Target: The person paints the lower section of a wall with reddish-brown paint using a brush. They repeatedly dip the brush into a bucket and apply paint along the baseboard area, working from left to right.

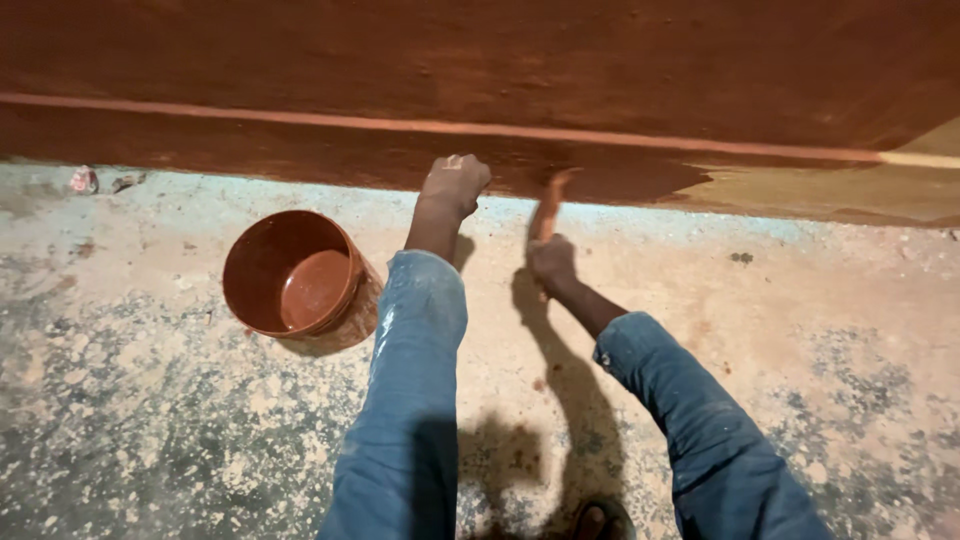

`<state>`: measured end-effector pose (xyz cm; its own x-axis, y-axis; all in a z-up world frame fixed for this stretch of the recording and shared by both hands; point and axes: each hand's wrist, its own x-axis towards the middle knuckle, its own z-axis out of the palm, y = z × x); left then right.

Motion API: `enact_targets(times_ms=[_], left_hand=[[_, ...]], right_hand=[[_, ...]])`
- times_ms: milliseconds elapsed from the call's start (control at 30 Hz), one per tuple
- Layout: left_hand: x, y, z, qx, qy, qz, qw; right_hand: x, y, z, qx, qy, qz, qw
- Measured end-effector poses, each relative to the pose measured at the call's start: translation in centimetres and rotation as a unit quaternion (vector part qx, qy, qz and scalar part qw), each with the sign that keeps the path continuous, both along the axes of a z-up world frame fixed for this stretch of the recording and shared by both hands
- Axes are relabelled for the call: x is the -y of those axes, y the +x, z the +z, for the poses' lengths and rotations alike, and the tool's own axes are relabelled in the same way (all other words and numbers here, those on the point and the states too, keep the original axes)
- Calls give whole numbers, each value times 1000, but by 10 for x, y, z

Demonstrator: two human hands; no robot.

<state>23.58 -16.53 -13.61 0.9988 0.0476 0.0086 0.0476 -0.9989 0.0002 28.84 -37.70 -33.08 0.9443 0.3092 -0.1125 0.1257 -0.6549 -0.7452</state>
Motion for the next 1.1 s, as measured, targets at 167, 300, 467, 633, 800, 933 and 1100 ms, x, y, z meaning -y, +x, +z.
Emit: enact_targets(times_ms=[167, 300, 467, 633, 800, 933, 1100], left_hand=[[-17, 0, -11, 5, -2, 17, 1000], [-13, -9, -3, 39, -20, 29, 999], [-4, -15, 24, -17, -26, 54, 998], [2, -17, 36, -50, -39, 53, 997], [8, -11, 29, 33, -35, 55, 997], [6, -9, 31, 20, -15, 51, 998], [-7, -25, 52, -28, 19, 40, 999]], right_hand=[[-45, -37, 41, -154, 60, 58, 985], [-45, -25, 56, -101, 9, 117, 988], [13, 16, 49, -11, 2, 109, 994], [89, 36, 49, -113, 42, 42, 992], [135, 46, 44, -84, 90, -85, 989], [154, 57, 52, 18, 6, -125, 992], [142, 42, 77, -75, 85, -133, 985]])
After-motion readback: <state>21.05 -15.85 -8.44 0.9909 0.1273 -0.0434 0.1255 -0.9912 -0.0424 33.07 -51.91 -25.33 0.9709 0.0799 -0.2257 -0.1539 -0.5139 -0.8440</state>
